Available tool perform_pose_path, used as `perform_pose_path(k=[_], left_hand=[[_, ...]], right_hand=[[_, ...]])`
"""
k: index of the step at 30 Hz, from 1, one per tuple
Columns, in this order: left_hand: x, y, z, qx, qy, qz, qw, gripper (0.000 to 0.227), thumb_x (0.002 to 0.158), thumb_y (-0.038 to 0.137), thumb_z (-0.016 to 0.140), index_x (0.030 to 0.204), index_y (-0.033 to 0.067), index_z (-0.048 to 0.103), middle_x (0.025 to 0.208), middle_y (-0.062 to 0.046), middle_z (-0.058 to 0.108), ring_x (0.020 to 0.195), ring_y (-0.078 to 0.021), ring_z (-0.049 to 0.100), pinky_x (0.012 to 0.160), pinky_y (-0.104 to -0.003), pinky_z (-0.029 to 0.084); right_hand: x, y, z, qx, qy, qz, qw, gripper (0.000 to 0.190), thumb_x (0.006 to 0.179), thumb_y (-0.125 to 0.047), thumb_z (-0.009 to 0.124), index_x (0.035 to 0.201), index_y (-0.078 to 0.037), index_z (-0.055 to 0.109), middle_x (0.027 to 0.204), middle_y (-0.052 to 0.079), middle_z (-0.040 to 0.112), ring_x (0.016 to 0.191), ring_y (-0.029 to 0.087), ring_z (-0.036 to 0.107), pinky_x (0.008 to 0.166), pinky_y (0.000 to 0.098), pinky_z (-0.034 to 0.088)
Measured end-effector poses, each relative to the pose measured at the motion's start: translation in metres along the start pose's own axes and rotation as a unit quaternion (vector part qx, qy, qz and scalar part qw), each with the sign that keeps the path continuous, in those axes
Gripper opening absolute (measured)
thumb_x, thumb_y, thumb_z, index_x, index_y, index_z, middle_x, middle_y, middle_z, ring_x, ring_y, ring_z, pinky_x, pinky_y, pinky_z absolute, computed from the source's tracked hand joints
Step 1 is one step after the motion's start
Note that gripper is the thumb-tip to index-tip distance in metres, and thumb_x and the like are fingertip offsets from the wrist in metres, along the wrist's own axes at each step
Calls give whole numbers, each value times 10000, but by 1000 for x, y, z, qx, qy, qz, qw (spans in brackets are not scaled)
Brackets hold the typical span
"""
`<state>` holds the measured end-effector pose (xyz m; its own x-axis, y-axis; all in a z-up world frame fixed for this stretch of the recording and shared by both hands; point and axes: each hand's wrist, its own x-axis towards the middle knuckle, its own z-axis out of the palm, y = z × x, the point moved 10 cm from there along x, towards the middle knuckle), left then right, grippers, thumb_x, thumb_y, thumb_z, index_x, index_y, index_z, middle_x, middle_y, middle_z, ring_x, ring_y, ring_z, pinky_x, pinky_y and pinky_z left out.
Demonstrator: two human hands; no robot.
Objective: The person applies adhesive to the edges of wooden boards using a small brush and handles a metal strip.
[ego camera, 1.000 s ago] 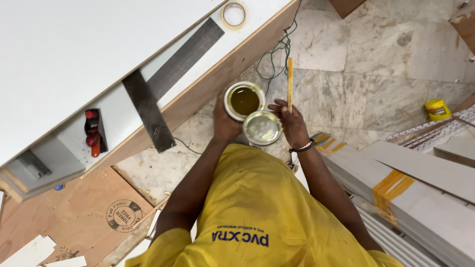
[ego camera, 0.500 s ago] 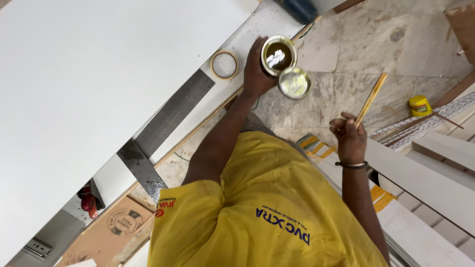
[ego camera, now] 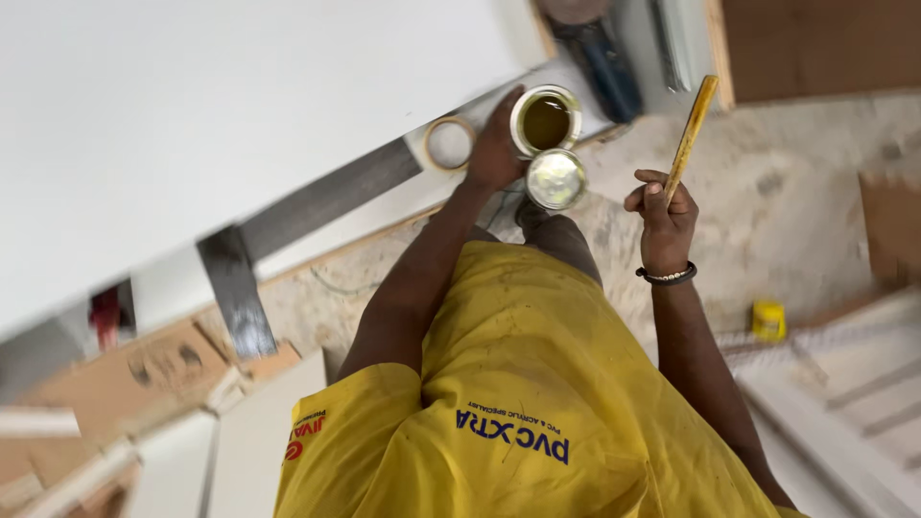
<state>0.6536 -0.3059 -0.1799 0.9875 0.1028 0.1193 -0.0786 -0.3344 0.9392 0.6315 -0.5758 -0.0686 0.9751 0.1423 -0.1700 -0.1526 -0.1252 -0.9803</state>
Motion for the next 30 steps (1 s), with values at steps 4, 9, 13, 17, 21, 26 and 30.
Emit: perform_pose_path(k=[4,9,13,17,21,26,30], left_hand=[[-37,-26,-9,66,15,-96,993,902,759,340,930,1475,72,451,1480,-157,538,1357,-359,540,1131,-419,456],[-143,-74,-97,185,139,-275,933,619,871,383,799,1368,71,601,1358,-151,651,1277,-356,629,1126,-432,479],[-184,-94,-153,441,173,-287,833,754,759,438,753,1353,6,584,1507,-236,505,1362,-484,451,1063,-659,363],[-191,-137,-142,375,60,-425,822,742,905,444,621,1518,76,421,1670,-175,327,1507,-396,331,1187,-626,257],[-183,-138,-110,304,-12,-469,829,632,1059,388,602,1584,88,420,1684,-135,347,1578,-308,332,1339,-511,242],[-165,-122,-194,499,91,-364,781,854,729,250,793,1494,131,431,1581,-165,305,1452,-379,283,1127,-594,245],[-175,-147,-212,393,-29,-378,838,936,675,249,908,1485,120,459,1570,-184,325,1473,-414,263,1169,-641,219]], right_hand=[[49,8,23,32,-128,-29,991,283,1150,-227,589,1218,40,656,742,-12,503,643,75,443,606,263,386],[99,-29,48,77,-229,-73,968,301,1136,-242,588,1195,49,635,737,3,528,642,81,453,610,267,384],[121,-41,45,101,-251,-77,960,305,1134,-259,609,1206,37,624,712,-13,479,623,85,448,609,277,397],[127,-39,52,99,-239,-58,964,308,1140,-275,616,1203,27,622,688,-4,490,600,82,432,609,270,390],[103,-42,63,104,-221,-43,969,287,1152,-263,620,1213,17,612,703,4,497,617,83,429,628,269,386],[54,-44,97,83,-211,-59,972,258,1148,-234,602,1191,19,629,699,-12,481,609,76,424,595,254,369],[25,-38,125,63,-208,-60,974,263,1140,-230,600,1186,26,640,718,-42,447,621,76,434,581,261,376]])
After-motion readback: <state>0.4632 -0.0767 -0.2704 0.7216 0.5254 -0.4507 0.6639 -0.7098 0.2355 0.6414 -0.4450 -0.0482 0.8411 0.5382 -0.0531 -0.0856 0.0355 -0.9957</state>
